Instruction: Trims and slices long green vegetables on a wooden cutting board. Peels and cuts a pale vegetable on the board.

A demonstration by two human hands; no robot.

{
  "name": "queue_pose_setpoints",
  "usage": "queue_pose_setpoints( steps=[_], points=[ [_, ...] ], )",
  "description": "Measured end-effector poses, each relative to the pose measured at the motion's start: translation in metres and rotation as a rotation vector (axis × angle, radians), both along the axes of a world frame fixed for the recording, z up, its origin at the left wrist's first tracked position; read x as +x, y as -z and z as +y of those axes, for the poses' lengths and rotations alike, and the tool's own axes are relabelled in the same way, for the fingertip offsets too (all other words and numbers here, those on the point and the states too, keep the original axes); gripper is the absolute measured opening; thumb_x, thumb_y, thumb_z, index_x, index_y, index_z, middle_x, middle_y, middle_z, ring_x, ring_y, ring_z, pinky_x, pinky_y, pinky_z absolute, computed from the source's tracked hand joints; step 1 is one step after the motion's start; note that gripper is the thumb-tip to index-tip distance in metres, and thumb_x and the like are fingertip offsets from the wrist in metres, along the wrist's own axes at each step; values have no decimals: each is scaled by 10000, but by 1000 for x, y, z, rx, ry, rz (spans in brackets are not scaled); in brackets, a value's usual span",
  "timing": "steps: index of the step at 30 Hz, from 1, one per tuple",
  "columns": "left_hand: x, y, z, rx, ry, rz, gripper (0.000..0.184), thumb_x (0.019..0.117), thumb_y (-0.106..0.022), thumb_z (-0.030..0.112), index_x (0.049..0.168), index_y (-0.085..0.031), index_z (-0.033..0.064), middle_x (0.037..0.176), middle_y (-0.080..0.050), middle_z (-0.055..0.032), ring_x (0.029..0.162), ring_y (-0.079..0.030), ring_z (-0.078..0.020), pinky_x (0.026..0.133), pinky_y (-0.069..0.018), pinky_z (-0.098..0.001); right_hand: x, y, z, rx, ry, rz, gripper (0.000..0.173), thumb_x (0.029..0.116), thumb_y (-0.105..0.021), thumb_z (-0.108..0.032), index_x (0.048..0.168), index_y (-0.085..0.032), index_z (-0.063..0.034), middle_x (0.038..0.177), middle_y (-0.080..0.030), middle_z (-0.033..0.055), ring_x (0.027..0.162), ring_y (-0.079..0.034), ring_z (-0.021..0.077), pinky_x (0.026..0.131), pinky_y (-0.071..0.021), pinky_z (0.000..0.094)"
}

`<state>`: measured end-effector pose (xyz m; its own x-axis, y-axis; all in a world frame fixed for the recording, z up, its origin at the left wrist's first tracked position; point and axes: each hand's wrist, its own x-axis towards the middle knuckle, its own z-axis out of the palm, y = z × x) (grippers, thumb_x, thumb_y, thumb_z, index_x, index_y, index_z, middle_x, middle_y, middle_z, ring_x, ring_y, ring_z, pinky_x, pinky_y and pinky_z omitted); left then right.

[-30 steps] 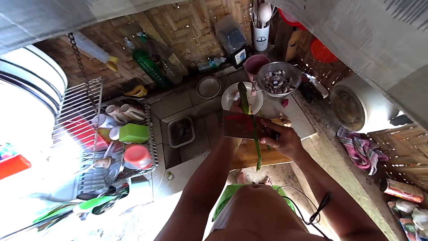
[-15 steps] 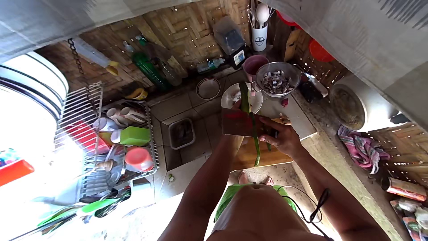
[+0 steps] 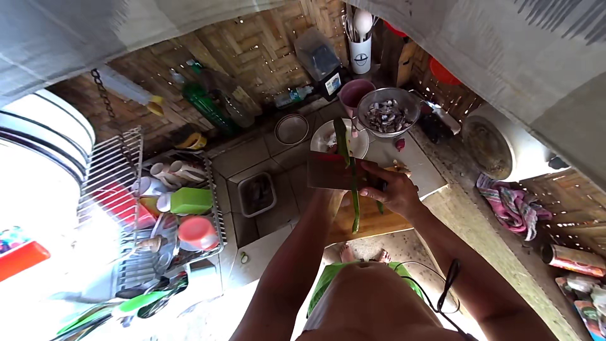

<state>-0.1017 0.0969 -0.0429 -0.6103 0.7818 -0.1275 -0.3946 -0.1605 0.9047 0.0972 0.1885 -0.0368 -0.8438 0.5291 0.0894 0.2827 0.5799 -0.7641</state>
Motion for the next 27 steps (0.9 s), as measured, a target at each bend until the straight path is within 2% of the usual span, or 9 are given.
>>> queue_pose_setpoints(
  steps=[1,3,6,11,15,17,19,23,27],
  points=[
    [2,9,-2,105,16,-49,301,1094,-399,129,1365,-506,57,1074,-662,-55,915,-659,-88,779,-573,-251,-1,1,1,-10,-1,13,719,838,-649,-756,1472,-554,-431,1057,-756,55,895,-714,244,772,-570,564],
    [25,-12,-2,152,-20,-224,285,1117,-327,237,1278,-537,130,977,-659,-26,839,-669,-97,718,-584,-260,-2,0,3,-37,-8,23,716,842,-672,-732,1477,-550,-425,1035,-757,61,874,-714,248,764,-571,575],
    [31,-17,-5,228,3,-337,367,1127,-279,344,1288,-540,143,1023,-668,-26,870,-670,-105,745,-583,-265,-3,-1,4,-47,-14,34,713,848,-678,-717,1477,-556,-404,1019,-755,56,847,-711,231,752,-575,560],
    [41,-29,-8,109,-19,-256,318,1120,-323,288,1259,-578,158,943,-682,-13,813,-674,-88,697,-588,-262,-7,-4,4,-20,7,23,727,835,-655,-756,1469,-563,-413,1006,-758,68,846,-714,254,737,-569,571],
    [49,-33,-12,29,-70,-248,211,1084,-477,154,1231,-626,133,1052,-688,-28,949,-667,-117,826,-581,-303,-9,-6,7,-10,21,4,729,839,-632,-773,1475,-552,-426,1052,-758,59,882,-718,255,750,-571,570],
    [51,-32,-12,-21,-131,-283,182,1088,-438,110,1154,-607,117,973,-667,-32,864,-653,-114,744,-573,-290,-10,-6,8,-6,20,-7,731,840,-624,-779,1474,-556,-422,1096,-759,61,920,-724,265,769,-568,582],
    [52,-27,-11,13,-204,-337,191,1077,-410,72,1079,-595,119,913,-658,-20,827,-647,-103,747,-570,-281,-11,-6,9,-16,21,-15,717,845,-630,-768,1473,-553,-431,1081,-759,60,901,-721,261,756,-566,581],
    [57,-28,-9,-12,-292,-334,147,1046,-481,42,1032,-594,136,862,-648,-14,759,-647,-101,686,-573,-274,-13,-7,11,-33,27,-17,722,847,-634,-764,1484,-537,-440,1043,-757,65,852,-712,262,727,-562,575],
    [60,-29,-13,10,-253,-282,179,1046,-462,24,1056,-605,132,876,-667,-14,776,-660,-95,707,-582,-277,-13,-4,10,-12,33,-22,746,832,-617,-795,1484,-536,-442,1051,-759,63,880,-717,266,751,-565,582]
  ],
)
